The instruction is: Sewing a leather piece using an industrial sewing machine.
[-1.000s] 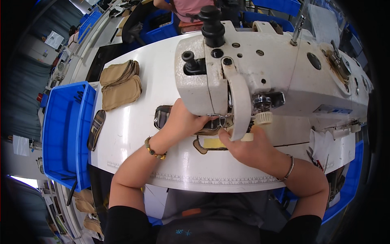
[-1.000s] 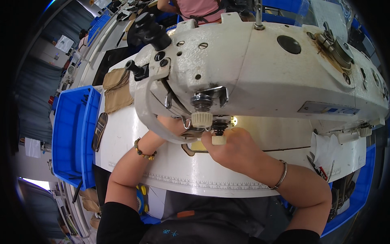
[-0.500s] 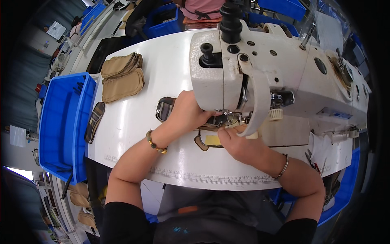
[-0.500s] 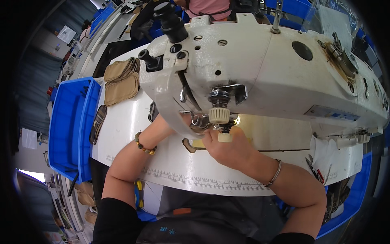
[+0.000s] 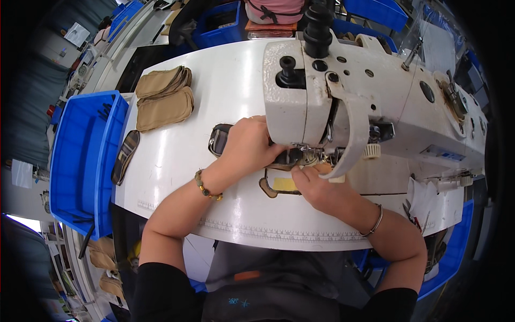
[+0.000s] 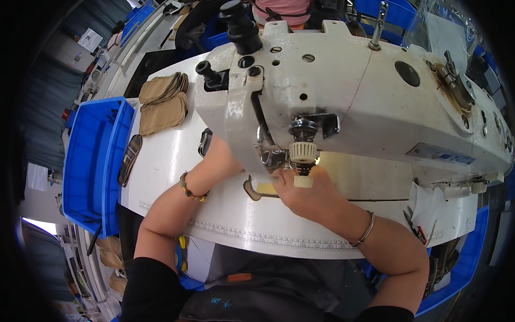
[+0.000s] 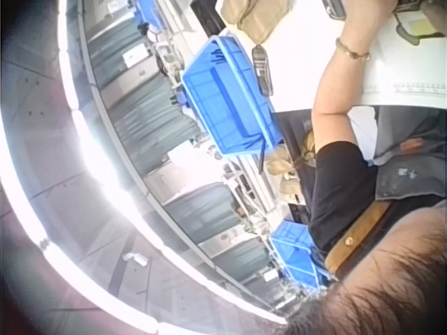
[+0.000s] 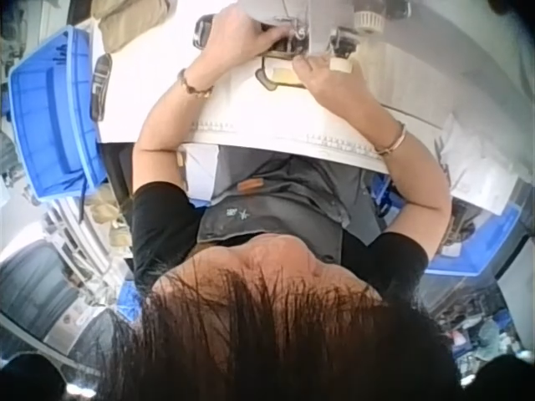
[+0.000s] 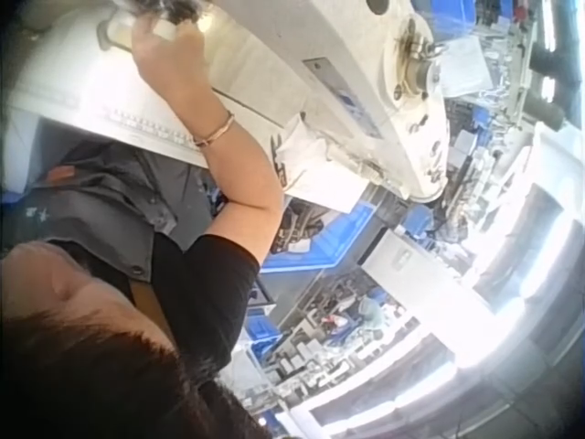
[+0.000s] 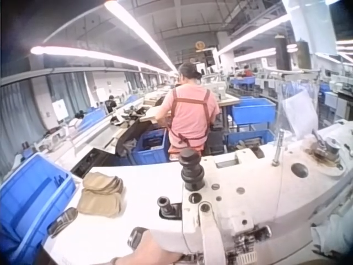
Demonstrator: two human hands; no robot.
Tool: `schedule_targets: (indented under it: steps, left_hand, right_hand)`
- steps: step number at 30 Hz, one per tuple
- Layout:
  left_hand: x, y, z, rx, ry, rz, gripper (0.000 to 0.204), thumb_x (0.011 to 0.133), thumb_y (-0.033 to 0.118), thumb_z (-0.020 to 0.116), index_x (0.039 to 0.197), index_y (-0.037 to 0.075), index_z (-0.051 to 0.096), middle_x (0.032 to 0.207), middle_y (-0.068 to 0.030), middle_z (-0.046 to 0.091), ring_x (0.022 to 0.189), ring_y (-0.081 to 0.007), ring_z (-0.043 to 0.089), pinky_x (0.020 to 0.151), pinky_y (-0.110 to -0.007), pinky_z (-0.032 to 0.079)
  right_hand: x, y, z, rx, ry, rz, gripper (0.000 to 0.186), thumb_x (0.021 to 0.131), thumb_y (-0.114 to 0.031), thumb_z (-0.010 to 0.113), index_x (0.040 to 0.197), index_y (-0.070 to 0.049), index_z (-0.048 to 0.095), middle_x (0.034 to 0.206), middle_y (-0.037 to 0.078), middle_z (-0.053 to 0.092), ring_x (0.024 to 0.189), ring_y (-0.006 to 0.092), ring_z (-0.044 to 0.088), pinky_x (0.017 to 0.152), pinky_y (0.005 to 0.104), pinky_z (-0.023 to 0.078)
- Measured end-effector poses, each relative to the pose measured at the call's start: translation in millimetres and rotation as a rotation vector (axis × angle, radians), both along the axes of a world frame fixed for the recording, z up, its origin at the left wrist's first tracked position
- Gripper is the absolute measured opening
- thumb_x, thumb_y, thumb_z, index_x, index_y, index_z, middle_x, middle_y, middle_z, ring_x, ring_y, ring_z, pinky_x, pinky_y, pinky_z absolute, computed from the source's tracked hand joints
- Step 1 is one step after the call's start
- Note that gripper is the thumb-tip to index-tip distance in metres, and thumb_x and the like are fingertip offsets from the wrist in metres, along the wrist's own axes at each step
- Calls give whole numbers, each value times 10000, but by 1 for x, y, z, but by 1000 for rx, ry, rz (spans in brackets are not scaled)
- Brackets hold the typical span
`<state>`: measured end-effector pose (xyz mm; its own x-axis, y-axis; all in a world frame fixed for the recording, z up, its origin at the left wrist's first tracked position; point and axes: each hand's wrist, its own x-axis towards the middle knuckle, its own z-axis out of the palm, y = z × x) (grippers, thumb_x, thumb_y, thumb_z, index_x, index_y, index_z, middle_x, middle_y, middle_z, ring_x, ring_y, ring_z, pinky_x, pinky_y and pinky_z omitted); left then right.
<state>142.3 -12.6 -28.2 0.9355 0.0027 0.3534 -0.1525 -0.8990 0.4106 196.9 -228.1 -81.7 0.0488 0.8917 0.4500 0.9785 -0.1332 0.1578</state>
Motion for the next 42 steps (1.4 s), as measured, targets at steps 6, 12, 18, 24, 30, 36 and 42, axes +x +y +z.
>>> schedule_targets:
  steps: [6,12,18,24,30,36,42]
  left_hand:
    - [-28,9,24,86,144,-226,372,750,180,811,1107,118,730,920,-51,714,774,-296,701,666,-408,562]
    - [-25,9,16,305,-49,-268,346,765,66,700,1102,138,732,955,-9,710,753,-215,708,566,-316,546]
    - [-15,19,8,351,-305,-355,197,741,95,691,899,170,782,912,53,690,828,-139,685,585,-276,544]
    - [-13,15,5,416,-185,-274,182,677,178,739,853,161,779,894,39,677,975,-184,630,842,-352,509]
    - [-18,-1,5,350,-128,-290,214,659,242,764,849,144,760,906,26,646,989,-186,607,936,-391,432]
    - [-16,-2,-16,438,-266,-381,178,690,225,743,848,144,736,859,51,593,834,-150,593,803,-336,432]
    - [-15,-6,-12,383,-218,-349,174,709,226,713,858,137,735,789,46,569,778,-144,586,734,-310,427]
  right_hand:
    - [-6,-3,12,-13,43,-41,290,812,-102,658,1093,-55,709,755,37,631,687,186,669,616,334,558]
    - [-3,7,6,38,61,-110,296,838,-118,660,1128,-88,713,758,42,628,687,205,672,623,355,559]
    - [-20,1,16,-58,358,-119,190,792,-155,708,959,-87,650,802,64,618,638,245,648,555,386,530]
    - [-20,-4,17,-1,264,-56,131,788,-117,681,907,-88,634,854,47,614,595,170,613,473,328,468]
    - [-9,2,15,286,51,45,85,781,-112,657,862,-99,638,887,34,642,579,96,589,444,261,425]
    - [-15,-4,22,233,52,34,78,785,-120,661,858,-98,646,935,68,693,516,74,568,425,250,417]
    - [-18,-6,13,134,111,-26,150,784,-106,654,920,-41,651,1015,144,725,556,119,642,433,270,471]
